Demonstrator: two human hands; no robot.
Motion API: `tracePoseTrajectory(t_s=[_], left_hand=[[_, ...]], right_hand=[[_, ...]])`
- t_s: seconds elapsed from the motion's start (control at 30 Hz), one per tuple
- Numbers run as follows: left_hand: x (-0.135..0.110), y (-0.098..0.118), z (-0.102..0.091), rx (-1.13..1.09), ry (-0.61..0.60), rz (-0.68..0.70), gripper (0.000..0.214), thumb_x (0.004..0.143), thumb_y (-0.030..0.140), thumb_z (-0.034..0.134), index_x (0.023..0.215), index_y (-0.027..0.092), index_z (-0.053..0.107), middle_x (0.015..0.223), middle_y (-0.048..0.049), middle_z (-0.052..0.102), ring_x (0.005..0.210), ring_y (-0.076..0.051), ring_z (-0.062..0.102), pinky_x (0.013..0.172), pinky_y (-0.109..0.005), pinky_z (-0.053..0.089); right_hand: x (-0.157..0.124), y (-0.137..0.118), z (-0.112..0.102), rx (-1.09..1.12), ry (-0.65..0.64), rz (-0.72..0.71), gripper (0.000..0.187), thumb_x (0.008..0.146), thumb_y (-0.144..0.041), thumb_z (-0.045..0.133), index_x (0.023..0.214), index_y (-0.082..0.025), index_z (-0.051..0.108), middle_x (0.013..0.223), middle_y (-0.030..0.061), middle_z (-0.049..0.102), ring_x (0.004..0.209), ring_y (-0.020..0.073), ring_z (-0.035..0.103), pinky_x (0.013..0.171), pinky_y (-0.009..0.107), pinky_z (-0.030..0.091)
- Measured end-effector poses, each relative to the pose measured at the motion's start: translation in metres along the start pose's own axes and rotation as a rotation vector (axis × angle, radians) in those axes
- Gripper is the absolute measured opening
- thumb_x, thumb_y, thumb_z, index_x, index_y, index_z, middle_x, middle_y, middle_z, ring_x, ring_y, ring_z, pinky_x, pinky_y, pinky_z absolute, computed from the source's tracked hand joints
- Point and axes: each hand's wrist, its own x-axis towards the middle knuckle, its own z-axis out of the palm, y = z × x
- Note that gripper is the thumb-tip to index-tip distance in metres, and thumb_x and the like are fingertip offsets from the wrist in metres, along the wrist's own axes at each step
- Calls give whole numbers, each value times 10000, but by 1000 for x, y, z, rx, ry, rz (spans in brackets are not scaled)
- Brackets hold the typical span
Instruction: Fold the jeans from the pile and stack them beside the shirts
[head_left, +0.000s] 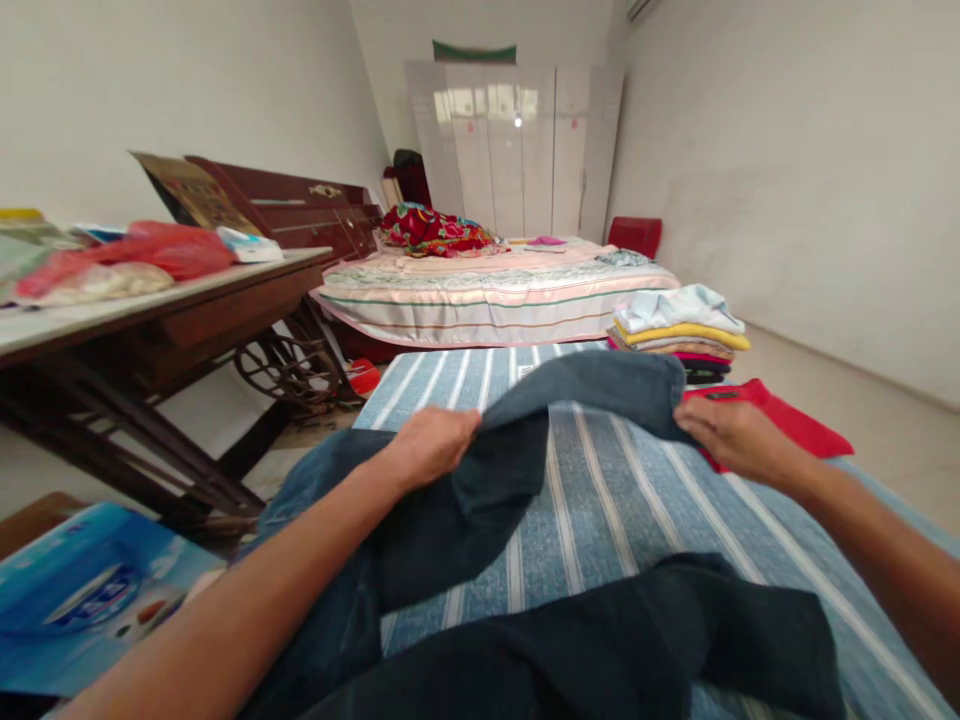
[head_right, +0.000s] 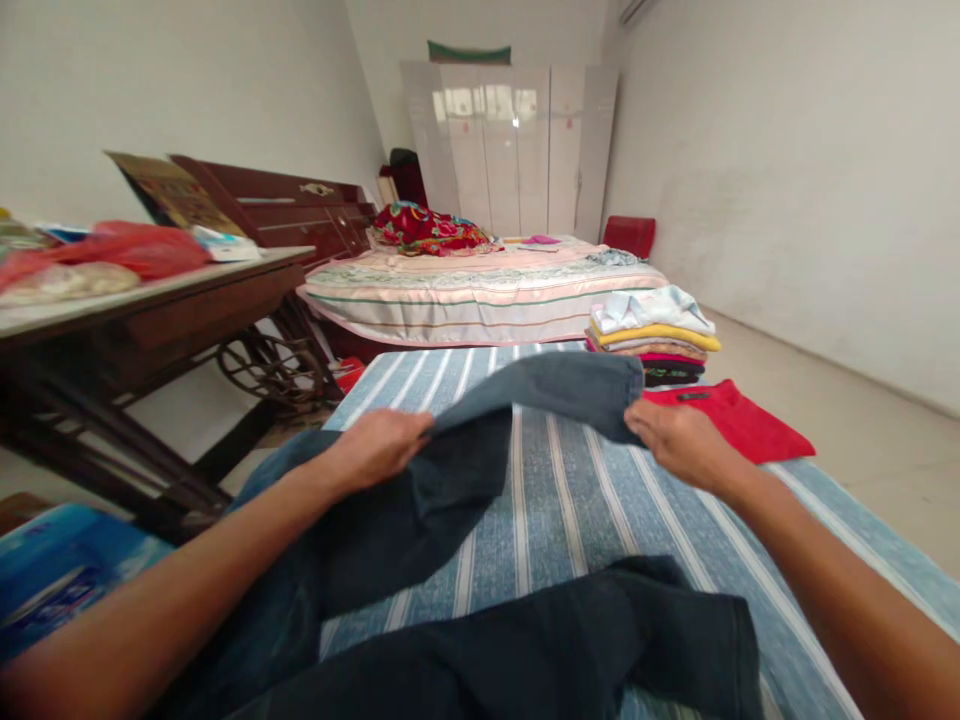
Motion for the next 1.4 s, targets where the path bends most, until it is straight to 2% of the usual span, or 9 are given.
tracePoseTrajectory(t_s=[0.07,0.17,0.3,0.4,0.6,0.83,0.97,1.07,1.4], left_hand=[[-22,-5,43,-70,-244,123,144,804,195,443,870,198,571,773,-65,652,789,-229,618,717,-313,438],[-44,-14,71,-156,-243,104,160,789,168,430,859,209,568,843,-51,651,832,-214,612,736,-303,434],[-51,-21,43,-429,-98,158,171,776,202,438,844,193,595,927,-36,624,916,-186,564,818,-275,408],[-55,-23,22,-678,-278,126,192,787,286,435,789,187,599,785,8,616,774,-150,565,692,-222,420],[-65,-28,50,-472,-521,37,41,623,185,487,590,189,510,591,44,538,605,-136,525,547,-209,351],[-68,-28,53,-323,-425,22,116,671,204,508,769,201,571,754,-5,623,752,-198,596,641,-268,420],[-80,-3,39,-227,-238,35,415,697,192,558,1113,192,546,1193,-105,577,1130,-283,508,935,-401,391],[-90,26,24,-303,-143,119,432,761,236,567,1189,209,512,1336,-101,478,1257,-271,396,1051,-423,297],[-76,127,-11,-424,-242,534,169,822,253,517,975,182,529,1022,-88,602,956,-250,579,845,-393,470]], right_hand=[[-32,1,19,221,-300,21,281,855,-397,422,681,-224,559,618,7,557,573,145,495,553,249,385],[-62,-1,30,460,-479,117,283,855,-409,442,680,-215,552,637,-10,536,590,134,479,550,245,385],[-69,-5,14,643,-399,285,277,798,-461,538,709,-207,602,638,-6,550,588,133,482,530,245,378],[-70,-6,3,747,-293,398,302,742,-502,605,734,-202,634,654,12,584,604,143,510,538,250,391],[-80,-13,23,850,-334,434,290,673,-486,684,725,-201,656,632,-4,583,593,132,504,534,246,384],[-81,-8,33,1018,-243,555,322,606,-425,765,796,-192,649,660,3,615,600,130,530,551,250,399],[-84,-8,35,1061,-237,574,320,605,-394,777,809,-187,644,666,6,623,602,130,538,560,254,407],[-88,-8,38,1101,-211,593,319,603,-365,787,822,-184,642,686,12,632,617,130,550,572,251,415],[-98,-9,54,1271,-128,633,326,564,-363,804,782,-195,629,655,5,633,557,122,549,528,248,409]])
